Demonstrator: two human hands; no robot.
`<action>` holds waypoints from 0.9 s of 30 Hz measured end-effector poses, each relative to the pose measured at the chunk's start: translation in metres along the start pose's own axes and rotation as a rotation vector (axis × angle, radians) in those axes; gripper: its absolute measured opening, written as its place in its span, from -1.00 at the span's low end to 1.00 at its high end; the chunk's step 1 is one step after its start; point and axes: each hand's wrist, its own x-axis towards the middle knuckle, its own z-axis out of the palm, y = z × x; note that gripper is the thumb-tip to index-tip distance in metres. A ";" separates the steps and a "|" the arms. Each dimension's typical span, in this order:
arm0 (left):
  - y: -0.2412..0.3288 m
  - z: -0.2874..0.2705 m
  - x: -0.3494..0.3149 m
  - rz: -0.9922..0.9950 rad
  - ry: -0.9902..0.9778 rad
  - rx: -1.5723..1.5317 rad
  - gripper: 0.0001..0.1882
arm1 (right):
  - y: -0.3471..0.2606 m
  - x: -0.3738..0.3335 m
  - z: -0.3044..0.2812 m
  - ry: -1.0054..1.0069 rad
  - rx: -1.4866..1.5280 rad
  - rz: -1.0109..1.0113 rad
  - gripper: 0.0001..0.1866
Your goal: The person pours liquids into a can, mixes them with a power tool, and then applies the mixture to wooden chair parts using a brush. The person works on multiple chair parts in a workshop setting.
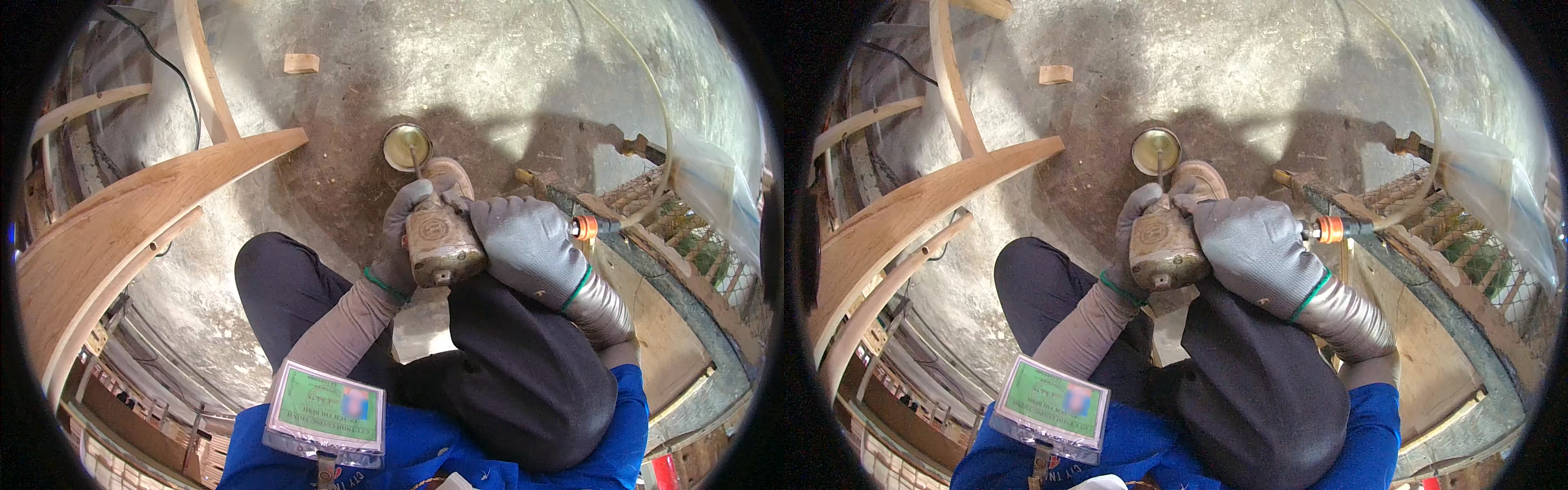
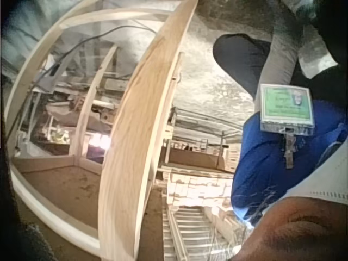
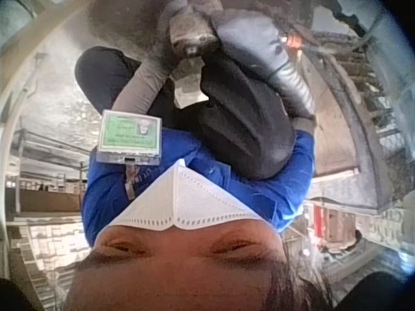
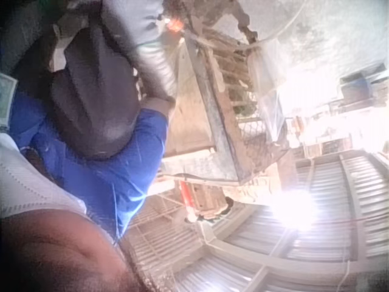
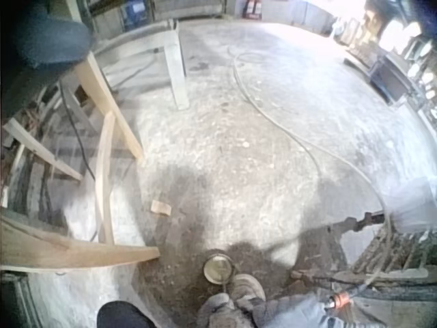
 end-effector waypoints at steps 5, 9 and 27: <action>0.003 -0.001 -0.012 0.052 -0.096 0.003 -0.70 | -0.002 0.007 0.001 0.008 0.039 -0.046 -0.78; -0.010 -0.004 -0.018 0.062 -0.107 -0.042 -0.74 | -0.002 -0.001 -0.001 0.055 0.090 -0.086 -0.84; -0.004 0.004 -0.003 0.039 -0.058 0.013 -0.66 | 0.002 -0.003 0.004 0.035 -0.005 -0.011 -0.81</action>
